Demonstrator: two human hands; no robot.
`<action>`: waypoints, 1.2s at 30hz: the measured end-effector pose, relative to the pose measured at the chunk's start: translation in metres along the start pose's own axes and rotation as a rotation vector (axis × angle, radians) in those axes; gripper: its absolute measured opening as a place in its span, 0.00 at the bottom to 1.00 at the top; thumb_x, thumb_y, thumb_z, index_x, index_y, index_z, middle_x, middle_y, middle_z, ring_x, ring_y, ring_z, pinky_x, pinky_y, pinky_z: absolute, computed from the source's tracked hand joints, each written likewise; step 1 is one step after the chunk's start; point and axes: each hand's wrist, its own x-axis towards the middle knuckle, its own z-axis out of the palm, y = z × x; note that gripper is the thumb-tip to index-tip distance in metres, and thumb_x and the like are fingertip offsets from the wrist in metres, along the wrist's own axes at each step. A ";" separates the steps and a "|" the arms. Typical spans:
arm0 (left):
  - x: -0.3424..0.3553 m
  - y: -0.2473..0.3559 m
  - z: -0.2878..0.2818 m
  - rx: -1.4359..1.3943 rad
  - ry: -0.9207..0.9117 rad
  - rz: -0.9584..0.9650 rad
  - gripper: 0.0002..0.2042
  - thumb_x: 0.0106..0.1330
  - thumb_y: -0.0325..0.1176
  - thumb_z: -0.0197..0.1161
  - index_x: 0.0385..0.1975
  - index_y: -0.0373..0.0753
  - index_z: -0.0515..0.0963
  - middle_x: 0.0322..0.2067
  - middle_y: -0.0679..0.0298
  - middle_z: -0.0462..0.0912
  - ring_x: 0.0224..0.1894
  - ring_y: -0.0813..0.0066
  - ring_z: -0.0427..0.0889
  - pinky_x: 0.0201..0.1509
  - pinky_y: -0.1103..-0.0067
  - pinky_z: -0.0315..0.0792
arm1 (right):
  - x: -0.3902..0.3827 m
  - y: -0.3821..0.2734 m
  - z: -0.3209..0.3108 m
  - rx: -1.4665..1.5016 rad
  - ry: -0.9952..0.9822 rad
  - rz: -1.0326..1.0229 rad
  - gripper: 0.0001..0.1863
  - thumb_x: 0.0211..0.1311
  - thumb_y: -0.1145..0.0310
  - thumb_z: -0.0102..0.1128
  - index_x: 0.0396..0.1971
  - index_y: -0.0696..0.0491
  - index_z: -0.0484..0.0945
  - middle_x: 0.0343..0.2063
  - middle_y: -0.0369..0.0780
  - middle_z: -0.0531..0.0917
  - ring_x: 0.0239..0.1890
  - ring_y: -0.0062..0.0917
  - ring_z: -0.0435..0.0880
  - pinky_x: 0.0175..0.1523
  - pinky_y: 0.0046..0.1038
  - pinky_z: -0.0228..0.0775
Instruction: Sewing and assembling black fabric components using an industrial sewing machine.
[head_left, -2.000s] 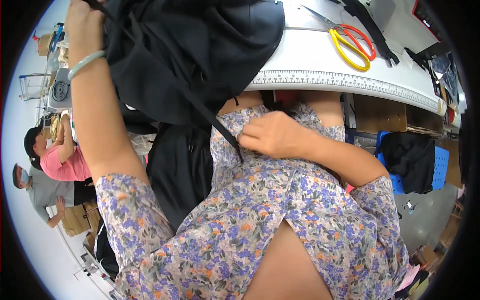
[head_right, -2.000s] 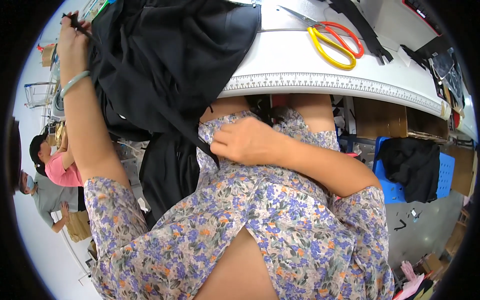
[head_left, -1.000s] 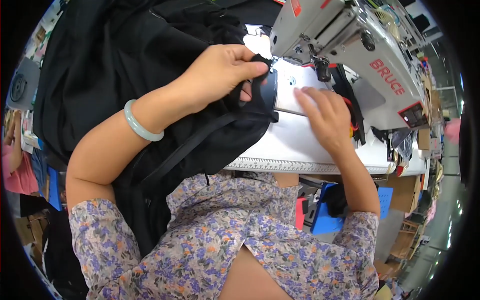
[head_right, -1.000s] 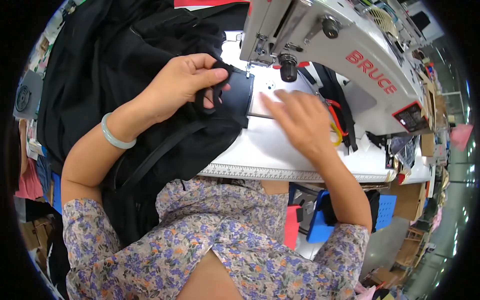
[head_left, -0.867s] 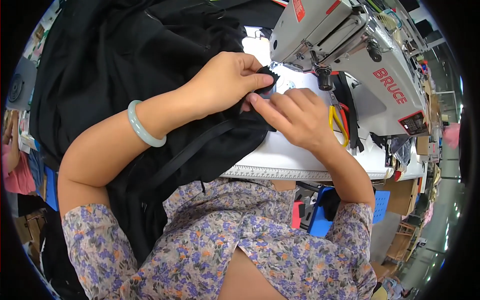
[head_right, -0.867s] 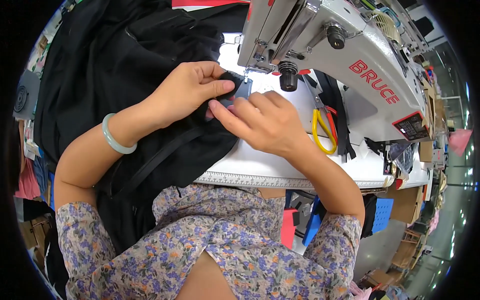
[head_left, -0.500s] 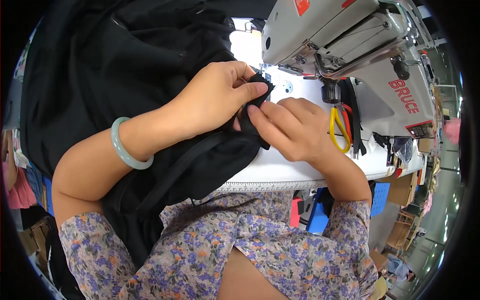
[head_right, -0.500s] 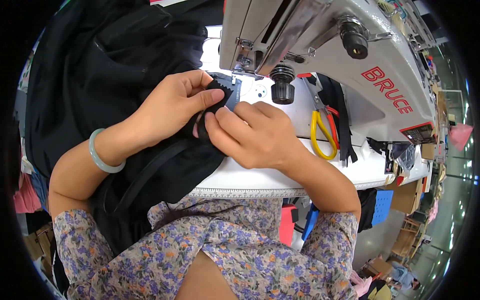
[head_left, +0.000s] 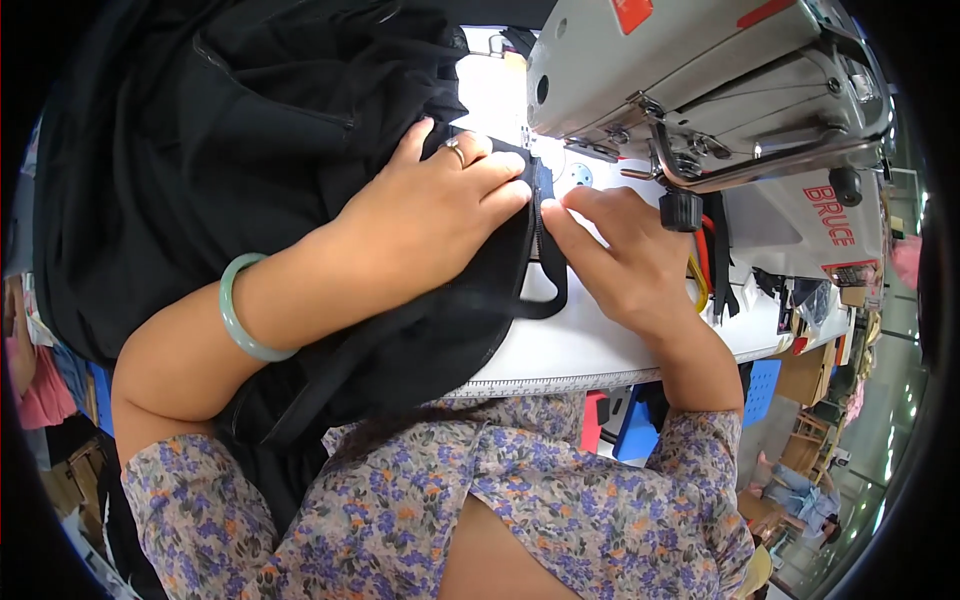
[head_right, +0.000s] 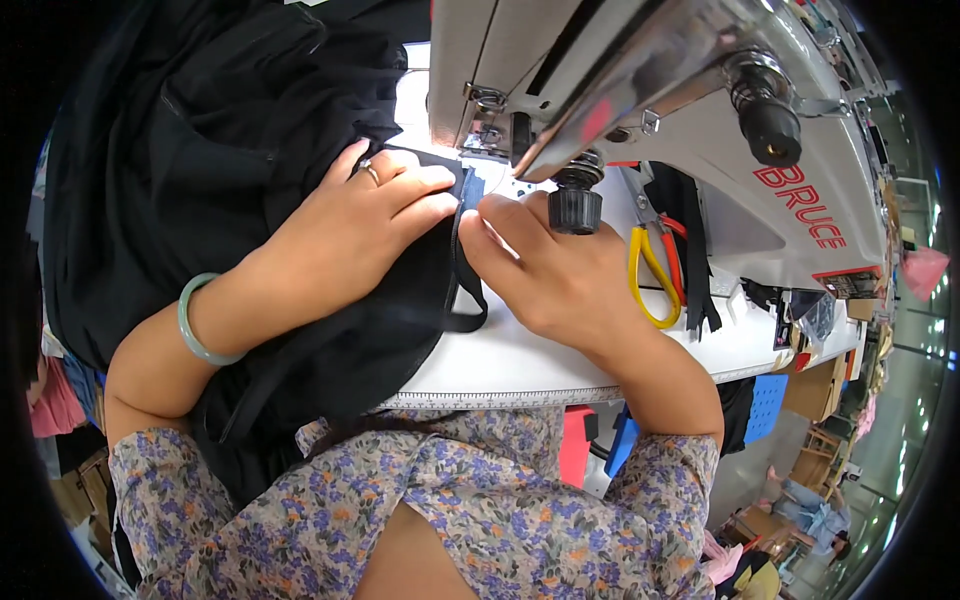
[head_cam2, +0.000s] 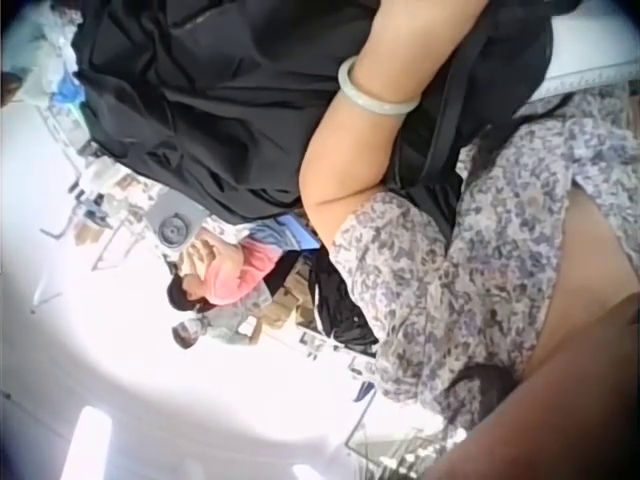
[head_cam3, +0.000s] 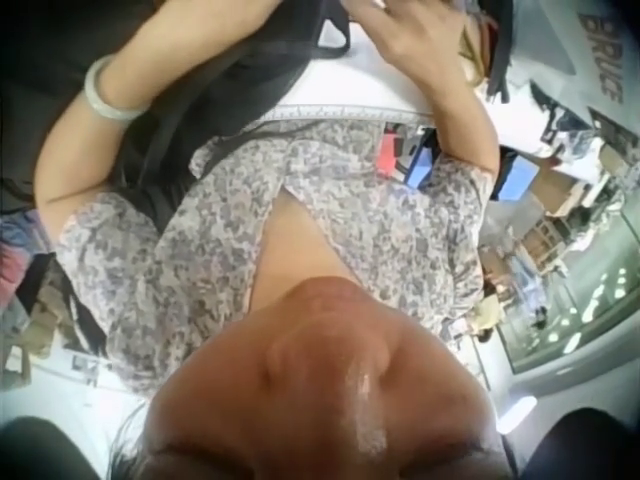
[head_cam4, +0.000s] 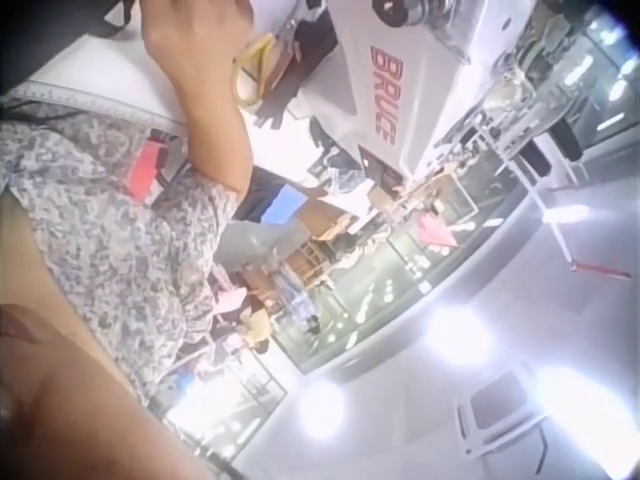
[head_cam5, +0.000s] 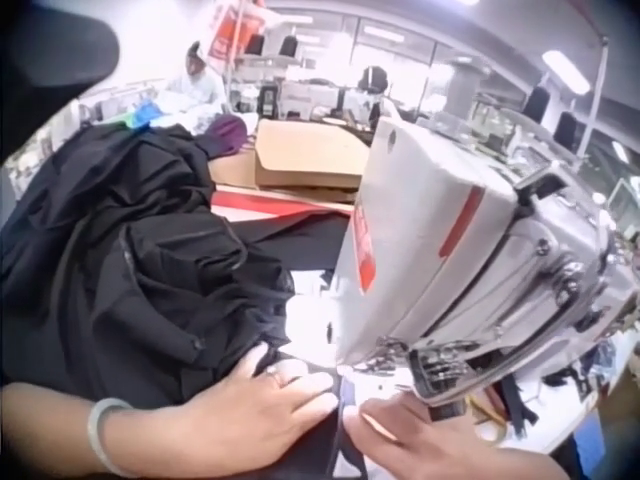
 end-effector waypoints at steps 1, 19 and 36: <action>-0.002 0.003 -0.003 -0.013 -0.034 0.001 0.15 0.64 0.29 0.51 0.51 0.39 0.75 0.57 0.63 0.73 0.57 0.63 0.70 0.67 0.53 0.59 | -0.001 0.000 0.000 -0.005 -0.028 0.008 0.19 0.41 0.75 0.63 0.39 0.55 0.82 0.36 0.37 0.82 0.29 0.27 0.82 0.30 0.26 0.72; -0.016 0.015 -0.020 -0.071 -0.065 0.032 0.15 0.55 0.27 0.62 0.44 0.37 0.79 0.48 0.65 0.78 0.46 0.68 0.75 0.47 0.74 0.70 | 0.006 -0.007 0.003 -0.004 -0.179 -0.030 0.16 0.46 0.73 0.62 0.39 0.55 0.82 0.41 0.35 0.84 0.31 0.23 0.80 0.29 0.24 0.72; -0.013 0.016 -0.012 0.019 0.098 0.041 0.06 0.59 0.30 0.57 0.35 0.38 0.75 0.32 0.66 0.76 0.38 0.73 0.77 0.37 0.76 0.67 | 0.006 -0.005 0.003 0.066 -0.216 0.095 0.14 0.46 0.73 0.64 0.37 0.51 0.82 0.38 0.32 0.84 0.32 0.23 0.81 0.31 0.25 0.74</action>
